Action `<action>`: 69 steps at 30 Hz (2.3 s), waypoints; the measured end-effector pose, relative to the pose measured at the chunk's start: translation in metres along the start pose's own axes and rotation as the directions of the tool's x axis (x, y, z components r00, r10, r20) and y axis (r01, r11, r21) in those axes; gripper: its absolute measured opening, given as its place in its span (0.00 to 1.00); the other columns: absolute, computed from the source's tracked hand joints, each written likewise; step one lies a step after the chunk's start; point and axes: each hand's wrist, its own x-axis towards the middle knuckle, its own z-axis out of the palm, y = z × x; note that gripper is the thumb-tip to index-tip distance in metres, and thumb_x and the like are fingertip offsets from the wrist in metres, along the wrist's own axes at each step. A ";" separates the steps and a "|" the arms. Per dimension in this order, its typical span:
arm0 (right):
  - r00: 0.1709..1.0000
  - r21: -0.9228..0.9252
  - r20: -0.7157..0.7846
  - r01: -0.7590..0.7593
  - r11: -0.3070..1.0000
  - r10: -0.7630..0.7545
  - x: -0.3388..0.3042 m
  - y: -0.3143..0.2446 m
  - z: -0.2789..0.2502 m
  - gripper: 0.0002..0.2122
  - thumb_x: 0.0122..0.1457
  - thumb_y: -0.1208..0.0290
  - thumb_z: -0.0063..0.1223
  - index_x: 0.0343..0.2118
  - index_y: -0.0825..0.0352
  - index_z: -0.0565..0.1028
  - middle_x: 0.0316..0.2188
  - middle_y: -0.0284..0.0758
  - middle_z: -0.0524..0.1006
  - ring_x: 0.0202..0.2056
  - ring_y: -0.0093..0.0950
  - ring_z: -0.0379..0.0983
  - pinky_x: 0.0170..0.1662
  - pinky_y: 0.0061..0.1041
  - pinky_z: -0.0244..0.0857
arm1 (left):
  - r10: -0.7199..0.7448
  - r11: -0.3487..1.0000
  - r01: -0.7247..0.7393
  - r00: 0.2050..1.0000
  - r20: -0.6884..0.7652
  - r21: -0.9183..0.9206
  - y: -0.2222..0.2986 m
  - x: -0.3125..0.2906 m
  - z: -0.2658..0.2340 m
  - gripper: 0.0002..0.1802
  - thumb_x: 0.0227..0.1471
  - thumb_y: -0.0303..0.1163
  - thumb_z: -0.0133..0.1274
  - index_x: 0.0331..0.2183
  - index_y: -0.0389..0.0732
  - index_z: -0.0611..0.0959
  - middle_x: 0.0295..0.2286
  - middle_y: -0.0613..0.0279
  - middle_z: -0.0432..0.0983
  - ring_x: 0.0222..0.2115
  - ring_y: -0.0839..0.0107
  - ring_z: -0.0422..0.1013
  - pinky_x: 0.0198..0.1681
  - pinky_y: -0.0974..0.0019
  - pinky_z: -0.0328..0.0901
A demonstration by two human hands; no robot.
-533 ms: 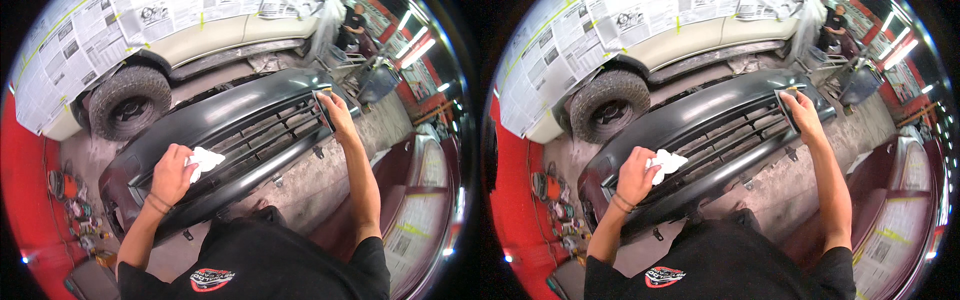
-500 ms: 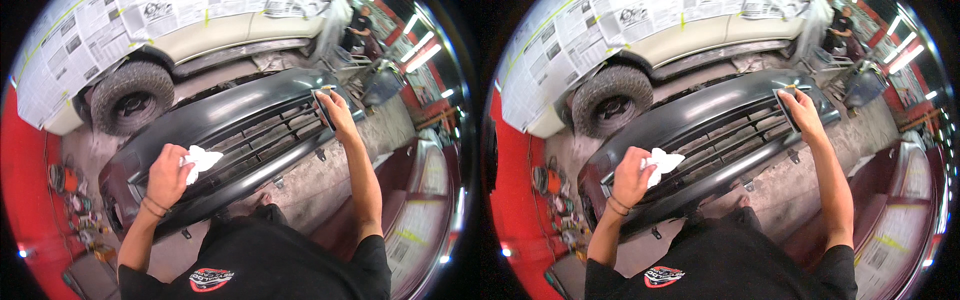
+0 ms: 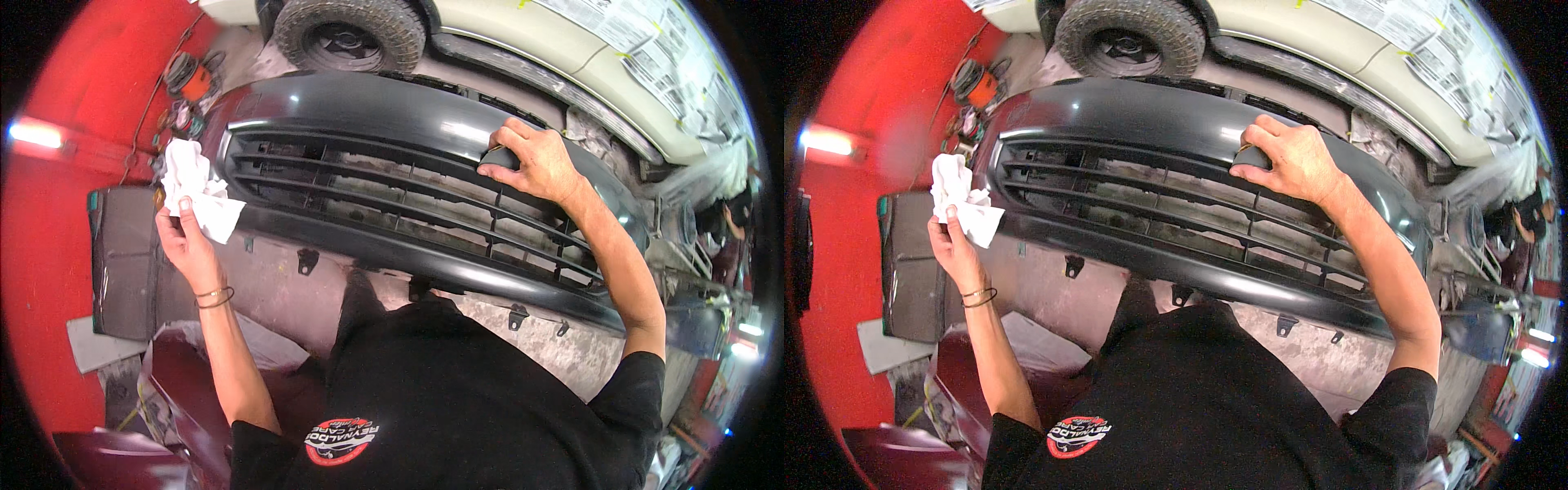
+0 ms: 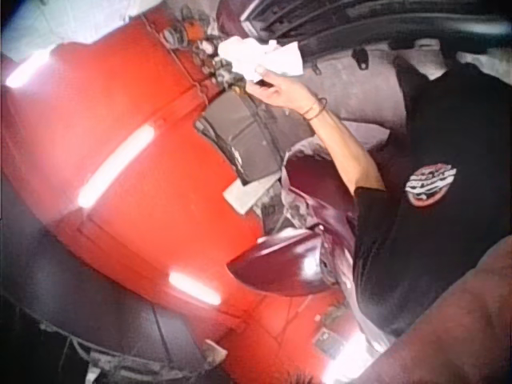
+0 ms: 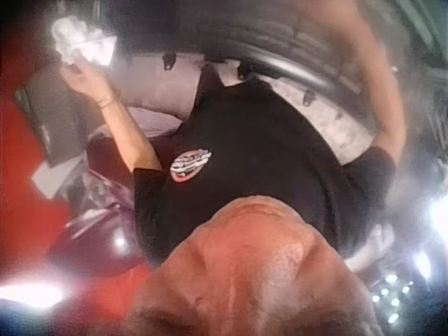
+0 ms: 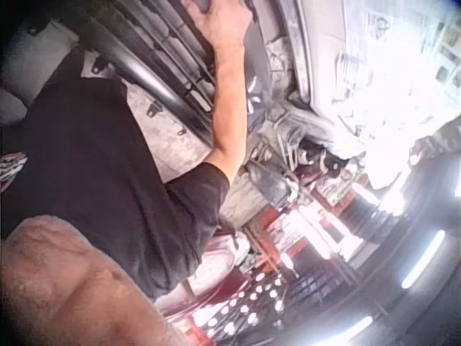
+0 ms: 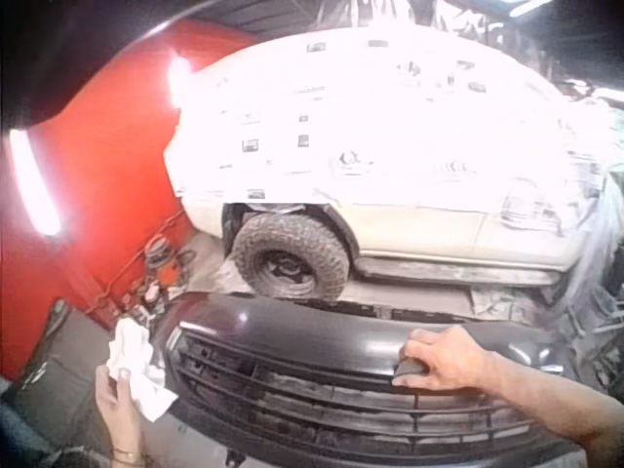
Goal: The person cleans a detached black car bumper using a white cloth and a sanding block. They wipe the surface and edges of the bumper, then use the sanding block on the grille and other areas. The person repeatedly wipes and sands different sections of the bumper throughout the clip.
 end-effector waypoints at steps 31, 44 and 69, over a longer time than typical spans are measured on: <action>0.968 0.185 0.114 0.201 0.962 -0.224 0.212 -0.095 0.106 0.12 0.63 0.61 0.66 0.41 0.61 0.78 0.34 0.39 0.77 0.35 0.45 0.79 0.38 0.42 0.73 | -0.123 0.905 0.197 0.970 -0.211 0.377 -0.162 0.093 -0.026 0.25 0.59 0.51 0.65 0.35 0.35 0.82 0.26 0.57 0.76 0.29 0.68 0.72 0.38 0.61 0.69; 0.901 0.004 0.059 0.431 0.903 -0.430 0.387 -0.163 0.231 0.15 0.64 0.56 0.63 0.46 0.59 0.79 0.38 0.38 0.81 0.41 0.44 0.81 0.43 0.43 0.75 | -0.040 0.953 0.118 0.962 -0.271 0.278 -0.127 0.080 -0.006 0.21 0.58 0.45 0.65 0.38 0.35 0.82 0.33 0.46 0.82 0.36 0.47 0.79 0.42 0.51 0.72; 0.997 0.190 -0.005 0.081 0.978 -0.082 -0.098 0.066 -0.018 0.12 0.59 0.67 0.71 0.38 0.66 0.79 0.34 0.39 0.78 0.34 0.39 0.80 0.36 0.35 0.74 | 0.047 0.791 0.040 0.991 -0.127 0.611 -0.016 -0.008 0.094 0.28 0.51 0.58 0.64 0.41 0.44 0.87 0.33 0.51 0.85 0.37 0.52 0.82 0.45 0.53 0.73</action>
